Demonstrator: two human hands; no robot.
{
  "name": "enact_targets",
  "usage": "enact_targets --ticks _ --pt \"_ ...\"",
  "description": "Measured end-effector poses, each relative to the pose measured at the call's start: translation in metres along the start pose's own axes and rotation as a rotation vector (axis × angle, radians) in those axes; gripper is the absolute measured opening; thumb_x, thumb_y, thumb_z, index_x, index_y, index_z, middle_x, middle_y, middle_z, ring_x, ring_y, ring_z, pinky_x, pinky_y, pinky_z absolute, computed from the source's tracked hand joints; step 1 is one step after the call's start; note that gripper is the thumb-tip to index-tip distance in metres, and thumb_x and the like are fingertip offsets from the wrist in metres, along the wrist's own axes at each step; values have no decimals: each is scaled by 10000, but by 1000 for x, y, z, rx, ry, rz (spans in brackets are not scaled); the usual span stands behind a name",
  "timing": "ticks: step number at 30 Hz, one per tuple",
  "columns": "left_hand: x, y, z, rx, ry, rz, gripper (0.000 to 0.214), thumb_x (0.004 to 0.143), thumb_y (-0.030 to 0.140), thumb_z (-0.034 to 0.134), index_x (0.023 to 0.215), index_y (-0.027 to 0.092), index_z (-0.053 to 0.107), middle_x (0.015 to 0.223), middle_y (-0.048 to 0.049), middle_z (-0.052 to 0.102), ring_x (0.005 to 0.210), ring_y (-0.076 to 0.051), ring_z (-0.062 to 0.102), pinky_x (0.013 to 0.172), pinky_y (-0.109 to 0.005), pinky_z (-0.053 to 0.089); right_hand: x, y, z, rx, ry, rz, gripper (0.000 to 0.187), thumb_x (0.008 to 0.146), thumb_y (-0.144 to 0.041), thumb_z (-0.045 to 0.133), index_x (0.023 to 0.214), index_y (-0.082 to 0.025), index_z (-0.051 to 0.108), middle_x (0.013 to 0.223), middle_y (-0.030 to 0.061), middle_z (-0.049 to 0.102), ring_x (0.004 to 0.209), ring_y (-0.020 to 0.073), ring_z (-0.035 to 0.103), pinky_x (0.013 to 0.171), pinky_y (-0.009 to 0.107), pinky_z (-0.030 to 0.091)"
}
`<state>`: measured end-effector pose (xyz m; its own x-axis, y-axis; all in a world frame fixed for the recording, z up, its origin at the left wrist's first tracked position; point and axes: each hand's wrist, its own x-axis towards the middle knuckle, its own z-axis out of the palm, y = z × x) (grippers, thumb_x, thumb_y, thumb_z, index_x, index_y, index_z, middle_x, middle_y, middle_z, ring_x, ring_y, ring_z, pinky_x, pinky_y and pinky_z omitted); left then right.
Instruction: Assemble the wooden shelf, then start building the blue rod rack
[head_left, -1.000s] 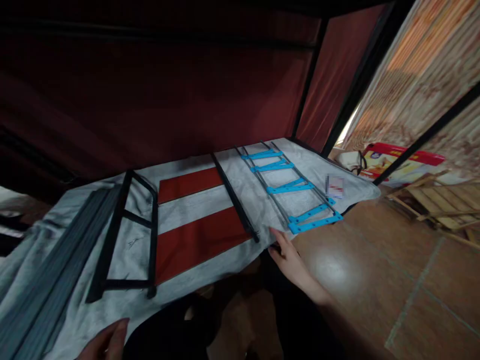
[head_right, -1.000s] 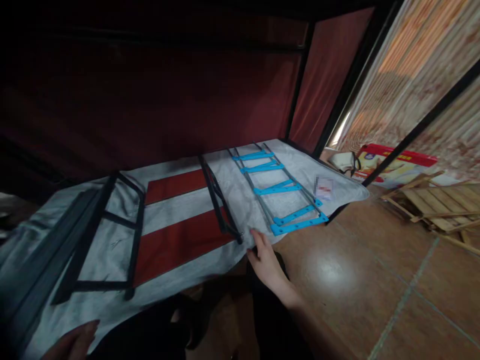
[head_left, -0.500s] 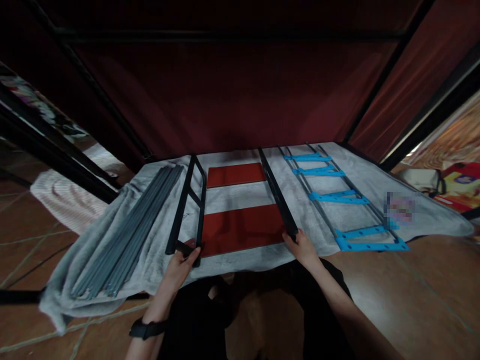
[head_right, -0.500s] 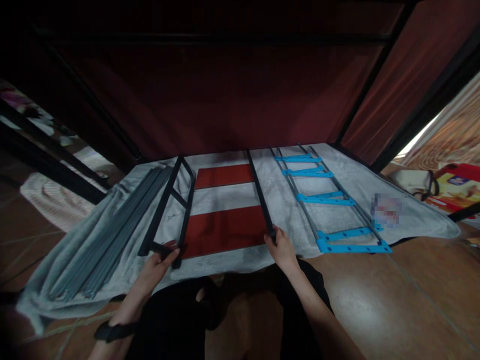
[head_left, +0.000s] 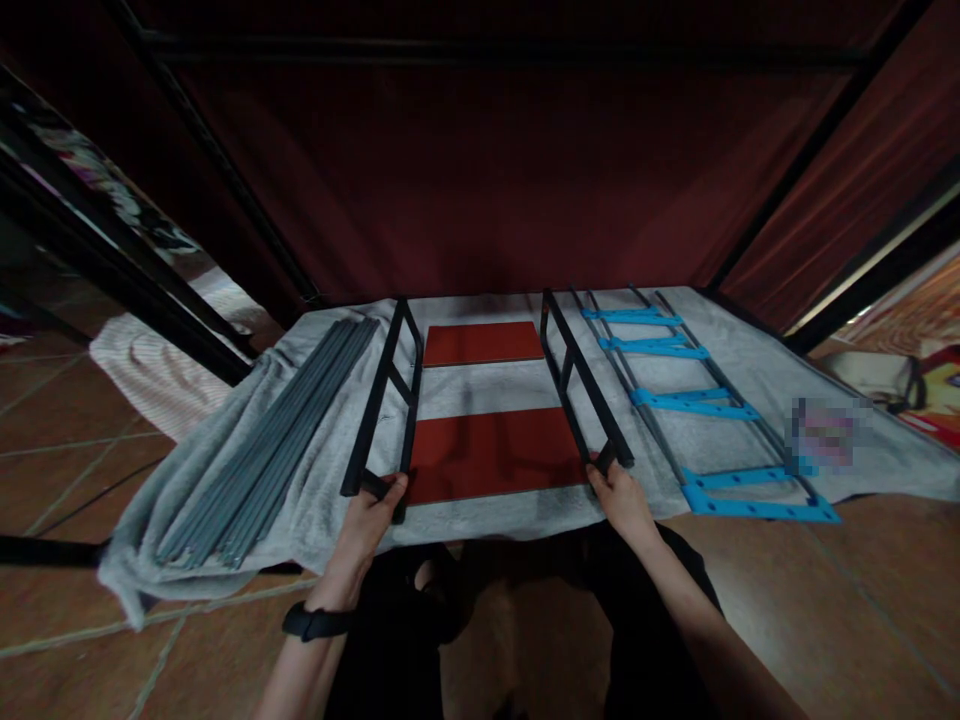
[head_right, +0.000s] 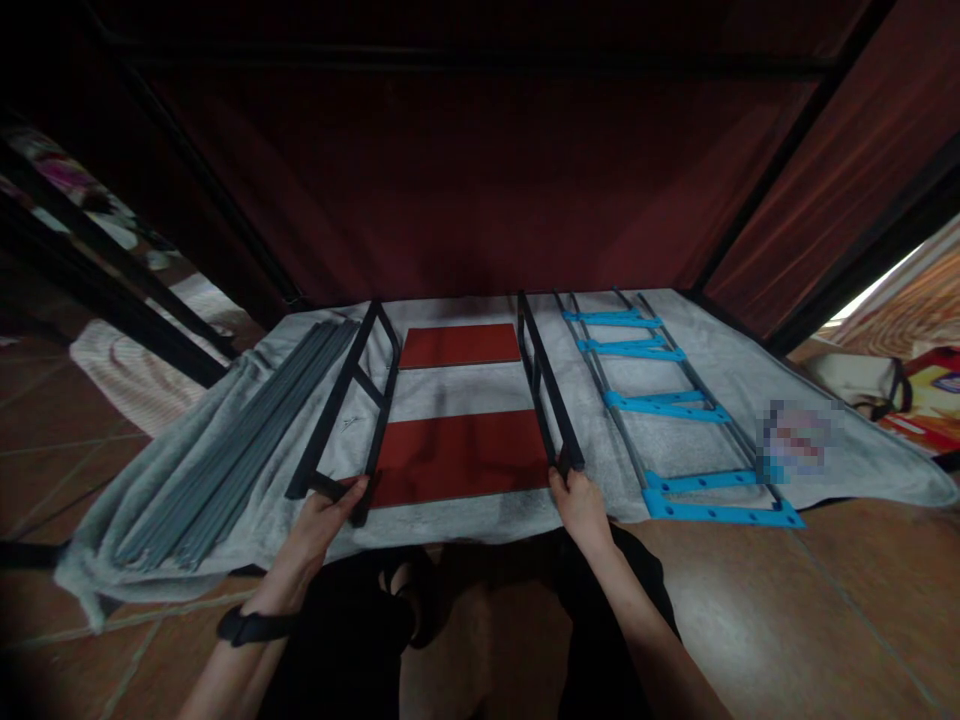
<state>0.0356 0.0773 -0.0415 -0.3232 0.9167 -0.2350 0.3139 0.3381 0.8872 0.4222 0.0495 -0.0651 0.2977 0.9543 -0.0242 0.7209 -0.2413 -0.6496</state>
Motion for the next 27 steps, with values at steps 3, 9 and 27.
enact_targets --ticks 3,9,27 --pt "-7 2 -2 -55 -66 -46 681 606 619 726 1043 96 724 1067 -139 734 1113 -307 627 998 -410 442 1 1 -1 38 -2 14 441 934 -389 419 1214 -125 636 1028 158 731 1031 295 684 831 355 506" --pt "-21 -5 -15 -38 -43 -8 556 638 567 720 1001 146 701 1109 -123 722 1116 -297 627 984 -405 456 4 9 0 78 20 16 438 910 -384 442 1209 -129 636 1027 147 729 995 278 688 830 353 510" --pt "50 98 163 930 -166 670 364 972 214 341 1191 106 611 1177 -174 635 1100 -269 598 971 -436 426 1 9 2 103 38 -49 453 919 -390 394 1203 -116 615 1004 163 733 981 303 702 766 354 524"
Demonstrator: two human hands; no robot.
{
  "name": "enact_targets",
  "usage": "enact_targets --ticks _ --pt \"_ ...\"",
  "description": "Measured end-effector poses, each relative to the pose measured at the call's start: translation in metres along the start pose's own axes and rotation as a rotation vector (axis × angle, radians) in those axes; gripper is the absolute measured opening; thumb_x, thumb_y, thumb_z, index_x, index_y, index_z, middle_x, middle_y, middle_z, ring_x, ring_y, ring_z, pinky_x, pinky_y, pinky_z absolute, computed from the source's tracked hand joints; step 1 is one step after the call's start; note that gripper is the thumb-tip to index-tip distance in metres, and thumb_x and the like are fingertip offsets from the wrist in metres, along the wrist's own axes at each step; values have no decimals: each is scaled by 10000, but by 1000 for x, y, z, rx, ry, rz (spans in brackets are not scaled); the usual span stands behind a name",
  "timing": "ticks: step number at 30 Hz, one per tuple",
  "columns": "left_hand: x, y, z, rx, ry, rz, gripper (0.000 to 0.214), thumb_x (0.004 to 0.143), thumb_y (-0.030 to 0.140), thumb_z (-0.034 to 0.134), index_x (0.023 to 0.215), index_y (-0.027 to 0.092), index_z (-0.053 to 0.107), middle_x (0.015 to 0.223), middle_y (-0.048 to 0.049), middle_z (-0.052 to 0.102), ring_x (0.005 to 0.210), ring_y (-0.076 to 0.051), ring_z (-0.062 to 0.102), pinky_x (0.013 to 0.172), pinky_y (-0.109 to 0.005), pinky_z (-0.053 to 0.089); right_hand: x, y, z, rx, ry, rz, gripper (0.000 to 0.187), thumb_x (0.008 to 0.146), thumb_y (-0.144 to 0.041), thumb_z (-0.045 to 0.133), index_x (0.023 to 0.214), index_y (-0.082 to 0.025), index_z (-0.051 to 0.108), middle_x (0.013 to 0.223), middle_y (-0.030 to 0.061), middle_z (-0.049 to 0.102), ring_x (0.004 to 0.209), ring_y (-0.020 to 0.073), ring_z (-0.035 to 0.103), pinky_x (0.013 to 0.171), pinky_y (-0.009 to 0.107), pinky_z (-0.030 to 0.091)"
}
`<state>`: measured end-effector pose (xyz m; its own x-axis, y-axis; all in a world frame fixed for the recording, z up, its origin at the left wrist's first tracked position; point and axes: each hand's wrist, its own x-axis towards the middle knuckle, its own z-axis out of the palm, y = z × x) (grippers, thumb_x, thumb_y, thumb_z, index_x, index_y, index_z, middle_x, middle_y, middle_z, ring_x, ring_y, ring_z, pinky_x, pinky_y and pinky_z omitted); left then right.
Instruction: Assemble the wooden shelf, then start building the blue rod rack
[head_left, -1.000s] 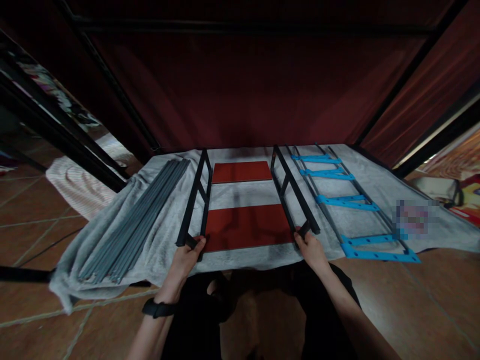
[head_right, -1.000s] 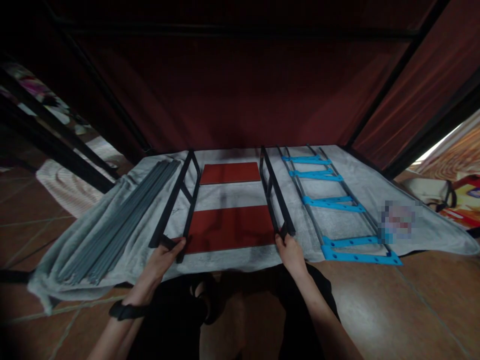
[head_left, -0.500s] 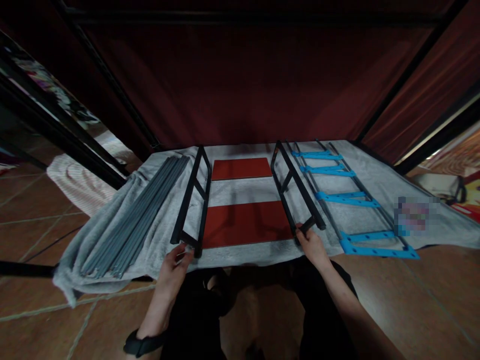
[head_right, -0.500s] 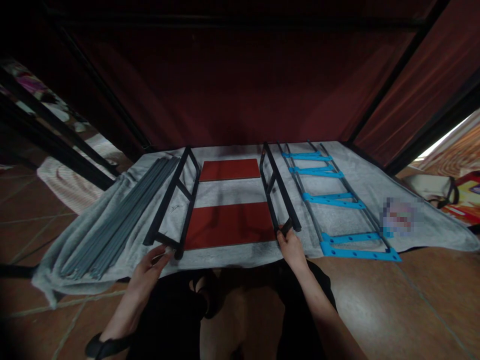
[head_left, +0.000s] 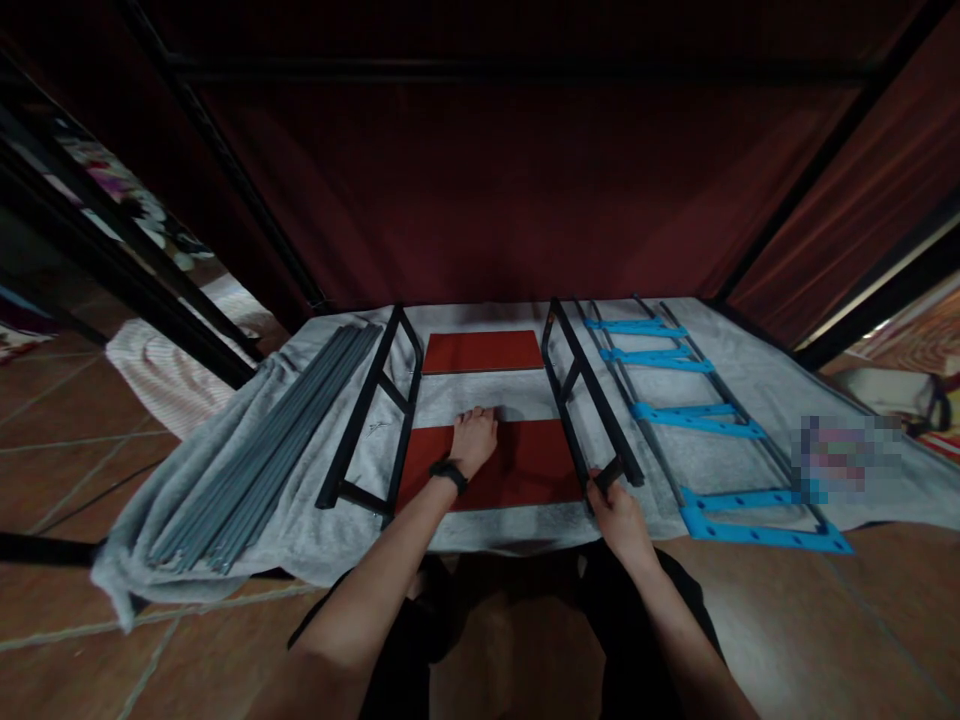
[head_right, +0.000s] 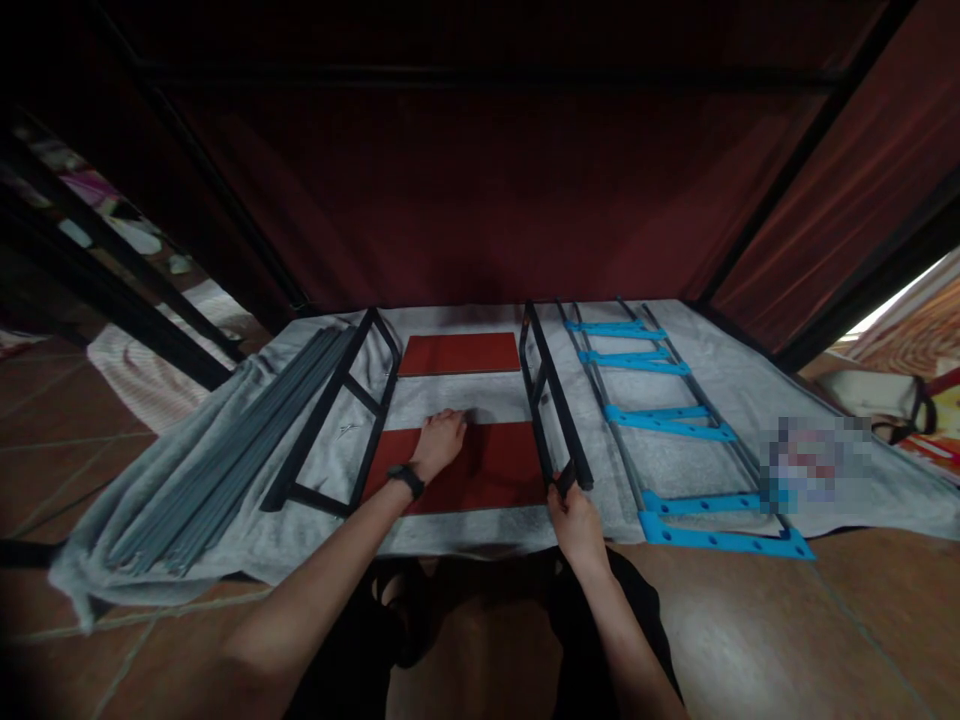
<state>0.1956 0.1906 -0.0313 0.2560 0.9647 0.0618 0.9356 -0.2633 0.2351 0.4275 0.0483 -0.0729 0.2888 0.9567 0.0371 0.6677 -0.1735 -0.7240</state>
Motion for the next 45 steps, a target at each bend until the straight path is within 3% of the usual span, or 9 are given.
enact_targets --ticks 3,7,12,15,23,29,34,40,45 --pt "3 0 8 48 -61 7 356 976 218 325 1049 119 658 1110 -160 653 1050 -260 614 941 -414 432 1 1 3 -43 5 -4 445 920 -386 393 1174 -109 631 980 182 735 960 322 709 737 358 528" --pt "-2 6 5 73 -97 -7 326 958 181 347 1108 106 627 1152 -175 627 1085 -263 592 939 -407 423 0 1 6 -97 10 -27 448 923 -375 383 1154 -82 632 896 203 732 887 349 718 729 396 528" --pt "8 17 -12 77 -52 -31 337 966 251 384 1174 79 585 1183 -208 595 1132 -291 550 948 -431 408 2 8 8 -60 20 -78 417 920 -373 380 1145 -112 614 1006 203 727 928 337 710 802 425 533" --pt "6 22 -30 85 -3 17 369 977 338 381 1105 91 624 1145 -204 602 1109 -304 541 949 -445 400 5 13 8 -21 0 -84 413 918 -391 375 1141 -130 603 1023 191 724 986 333 697 834 430 531" --pt "-52 44 -81 152 90 126 284 927 383 530 1039 135 611 1125 -146 602 1058 -286 549 935 -434 375 7 14 10 -19 2 -56 364 898 -370 412 1107 -135 596 935 182 722 934 331 705 825 434 525" --pt "-94 54 -94 157 93 169 235 927 364 546 1041 159 564 995 -104 652 970 -262 603 899 -415 380 5 15 5 -40 -43 -28 288 876 -301 438 1067 -143 585 838 139 703 904 311 699 769 388 526" --pt "-106 55 -92 99 38 218 247 948 311 506 1158 182 527 1064 -104 666 1021 -247 617 911 -379 403 1 17 10 -64 -8 -114 355 819 -186 456 1149 -135 576 881 130 702 891 309 690 800 420 525" --pt "-99 66 -95 48 12 295 662 927 280 542 1512 248 233 1145 -92 658 1010 -239 646 887 -341 435 -2 17 16 -111 10 -144 362 844 -163 420 1170 -131 573 918 153 693 965 329 676 859 445 522" --pt "-90 78 -95 43 -44 419 697 922 223 538 1536 294 216 1113 -66 665 1013 -226 645 921 -340 430 -1 15 16 -146 -9 -134 353 852 -153 414 1163 -123 580 980 174 690 985 329 674 882 436 519"
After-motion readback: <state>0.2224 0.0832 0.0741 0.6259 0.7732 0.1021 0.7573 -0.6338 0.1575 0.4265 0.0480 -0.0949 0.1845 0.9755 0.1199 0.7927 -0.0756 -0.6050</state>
